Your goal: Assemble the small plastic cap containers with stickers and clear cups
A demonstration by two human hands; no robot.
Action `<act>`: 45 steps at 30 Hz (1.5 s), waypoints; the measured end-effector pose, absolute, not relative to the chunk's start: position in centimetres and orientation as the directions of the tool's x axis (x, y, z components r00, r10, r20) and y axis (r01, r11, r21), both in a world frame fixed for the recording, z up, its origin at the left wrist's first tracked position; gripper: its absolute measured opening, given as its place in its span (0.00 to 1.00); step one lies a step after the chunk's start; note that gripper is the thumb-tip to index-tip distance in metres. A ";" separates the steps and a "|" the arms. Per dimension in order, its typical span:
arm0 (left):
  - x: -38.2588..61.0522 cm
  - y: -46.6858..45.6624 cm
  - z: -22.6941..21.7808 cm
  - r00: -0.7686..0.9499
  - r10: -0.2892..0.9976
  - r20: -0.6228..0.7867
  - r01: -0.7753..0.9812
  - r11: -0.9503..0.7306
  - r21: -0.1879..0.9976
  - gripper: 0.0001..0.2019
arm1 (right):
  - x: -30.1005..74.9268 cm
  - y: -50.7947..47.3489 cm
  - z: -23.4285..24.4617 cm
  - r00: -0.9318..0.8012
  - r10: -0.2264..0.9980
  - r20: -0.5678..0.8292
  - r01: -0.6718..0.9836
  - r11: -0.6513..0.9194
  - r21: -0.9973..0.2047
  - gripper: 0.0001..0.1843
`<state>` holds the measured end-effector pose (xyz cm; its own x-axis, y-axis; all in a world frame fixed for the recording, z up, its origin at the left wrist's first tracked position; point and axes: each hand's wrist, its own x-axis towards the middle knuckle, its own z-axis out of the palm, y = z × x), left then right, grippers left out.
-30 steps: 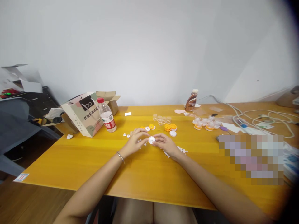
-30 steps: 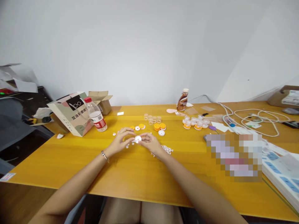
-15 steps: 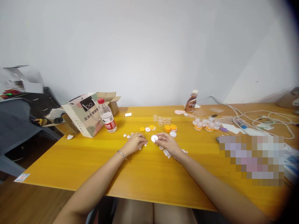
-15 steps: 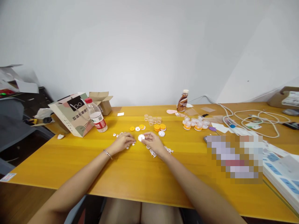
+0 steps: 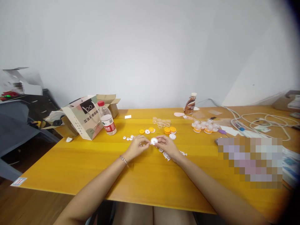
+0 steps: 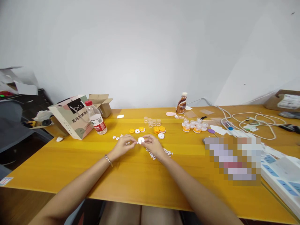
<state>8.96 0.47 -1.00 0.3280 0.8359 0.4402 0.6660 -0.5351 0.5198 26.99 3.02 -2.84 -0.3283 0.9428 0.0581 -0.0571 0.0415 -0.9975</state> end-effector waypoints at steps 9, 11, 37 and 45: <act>9.9 0.1 -1.7 0.230 0.860 0.455 0.647 -0.484 0.589 0.07 | 26.5 2.1 -2.1 -0.376 0.925 0.045 -0.121 -0.001 -0.993 0.19; 10.1 0.1 -1.7 0.219 0.858 0.465 0.638 -0.487 0.597 0.07 | 26.4 2.2 -2.2 -0.360 0.932 0.043 -0.121 -0.001 -0.993 0.19; 7.3 0.5 -1.6 0.571 0.769 0.287 0.802 -0.597 0.004 0.09 | 27.1 2.9 -2.6 -0.326 0.945 0.000 -0.191 -0.066 -0.979 0.17; 7.6 0.4 -2.2 0.619 0.723 0.307 0.781 -0.608 -0.143 0.10 | 27.1 3.0 -3.0 -0.356 0.934 -0.011 -0.132 -0.062 -0.989 0.18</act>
<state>7.64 0.38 -2.21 0.6189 0.7231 0.3068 0.7811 -0.6078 -0.1432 27.15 3.03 -3.00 -0.3563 0.9343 -0.0108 -0.1318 -0.0617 -0.9894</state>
